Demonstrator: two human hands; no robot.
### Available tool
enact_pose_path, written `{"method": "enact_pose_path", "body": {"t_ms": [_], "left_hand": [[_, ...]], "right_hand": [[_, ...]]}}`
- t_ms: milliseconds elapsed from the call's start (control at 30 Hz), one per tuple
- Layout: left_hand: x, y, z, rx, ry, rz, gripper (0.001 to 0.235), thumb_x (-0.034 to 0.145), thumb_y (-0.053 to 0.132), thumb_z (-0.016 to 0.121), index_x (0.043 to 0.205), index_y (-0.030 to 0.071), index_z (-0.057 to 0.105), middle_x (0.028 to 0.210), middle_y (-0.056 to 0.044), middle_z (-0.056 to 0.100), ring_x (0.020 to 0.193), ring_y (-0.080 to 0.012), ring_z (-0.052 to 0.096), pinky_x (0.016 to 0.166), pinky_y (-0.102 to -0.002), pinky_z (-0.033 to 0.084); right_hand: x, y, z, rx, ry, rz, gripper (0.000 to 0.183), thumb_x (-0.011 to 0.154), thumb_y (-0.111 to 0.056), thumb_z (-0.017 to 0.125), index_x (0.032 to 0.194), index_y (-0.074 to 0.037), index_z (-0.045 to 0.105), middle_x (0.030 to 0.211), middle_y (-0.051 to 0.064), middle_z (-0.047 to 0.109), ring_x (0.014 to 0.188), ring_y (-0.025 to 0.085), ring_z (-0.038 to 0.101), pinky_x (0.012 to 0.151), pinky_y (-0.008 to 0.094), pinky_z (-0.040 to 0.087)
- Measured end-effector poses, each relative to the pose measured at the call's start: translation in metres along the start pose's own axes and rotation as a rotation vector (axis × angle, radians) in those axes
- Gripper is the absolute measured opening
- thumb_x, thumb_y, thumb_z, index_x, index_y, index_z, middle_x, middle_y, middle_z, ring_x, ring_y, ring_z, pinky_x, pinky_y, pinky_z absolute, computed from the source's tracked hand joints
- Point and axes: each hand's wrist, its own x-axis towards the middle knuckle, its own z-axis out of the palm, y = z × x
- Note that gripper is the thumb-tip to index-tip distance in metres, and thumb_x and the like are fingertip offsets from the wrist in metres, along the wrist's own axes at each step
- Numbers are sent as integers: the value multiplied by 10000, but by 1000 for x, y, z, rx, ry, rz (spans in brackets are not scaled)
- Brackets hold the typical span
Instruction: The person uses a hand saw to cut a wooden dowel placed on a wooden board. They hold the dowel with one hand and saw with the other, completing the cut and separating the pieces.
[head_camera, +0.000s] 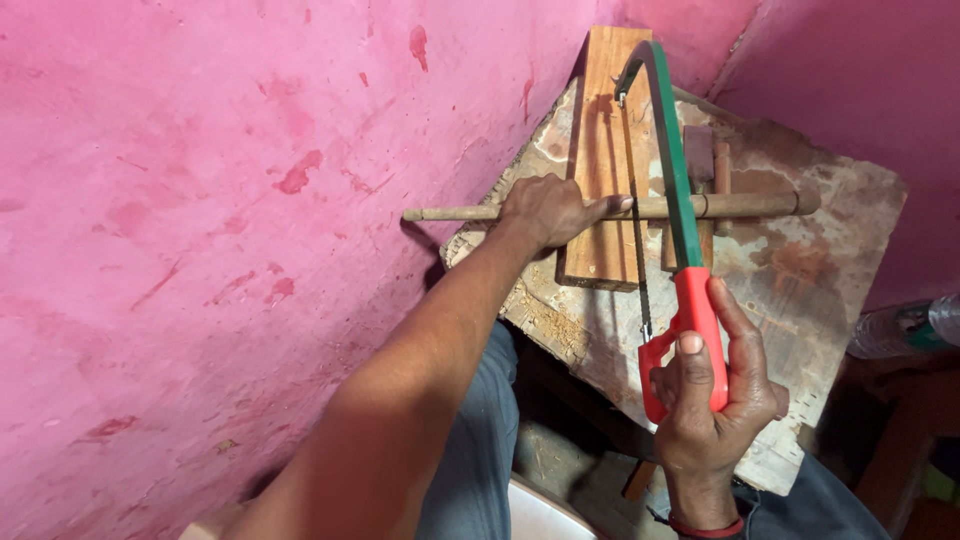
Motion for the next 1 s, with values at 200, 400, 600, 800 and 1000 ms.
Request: {"method": "enact_pose_path", "body": {"t_ms": [200, 400, 600, 800, 1000], "left_hand": [[-2, -3, 1, 17, 126, 56, 987, 814, 934, 160, 596, 113, 663, 530, -45, 542, 549, -192, 609, 542, -463, 480], [-6, -1, 0, 17, 170, 88, 997, 806, 954, 211, 604, 99, 682, 518, -88, 564, 582, -220, 626, 573, -475, 485], [-5, -3, 0, -20, 178, 89, 1023, 755, 980, 226, 594, 89, 700, 534, -89, 584, 605, -243, 649, 601, -496, 480], [-4, -4, -1, -40, 135, 79, 1035, 761, 970, 204, 603, 75, 700, 551, -109, 608, 618, -258, 674, 586, -503, 500], [0, -8, 5, -15, 239, 128, 1014, 804, 955, 222, 602, 86, 704, 541, -129, 603, 606, -262, 657, 567, -492, 497]], "right_hand": [[3, -5, -7, 10, -11, 48, 454, 1056, -154, 585, 1469, 33, 565, 640, -12, 557, 499, 27, 452, 460, 214, 376], [3, -5, -13, 32, -53, 75, 462, 1045, -117, 587, 1482, 21, 530, 643, -9, 575, 538, 35, 538, 517, 217, 478], [5, -2, -5, 76, 62, 141, 425, 1079, -109, 598, 1482, 24, 577, 664, -2, 561, 533, 31, 471, 489, 208, 424], [-12, -16, -6, -71, 120, 120, 380, 1058, -89, 590, 1412, 47, 617, 811, 45, 631, 556, 39, 501, 495, 203, 422], [-32, -28, -9, -58, 215, 255, 404, 1018, -109, 624, 1397, 27, 656, 786, 102, 665, 530, 50, 502, 503, 204, 433]]}}
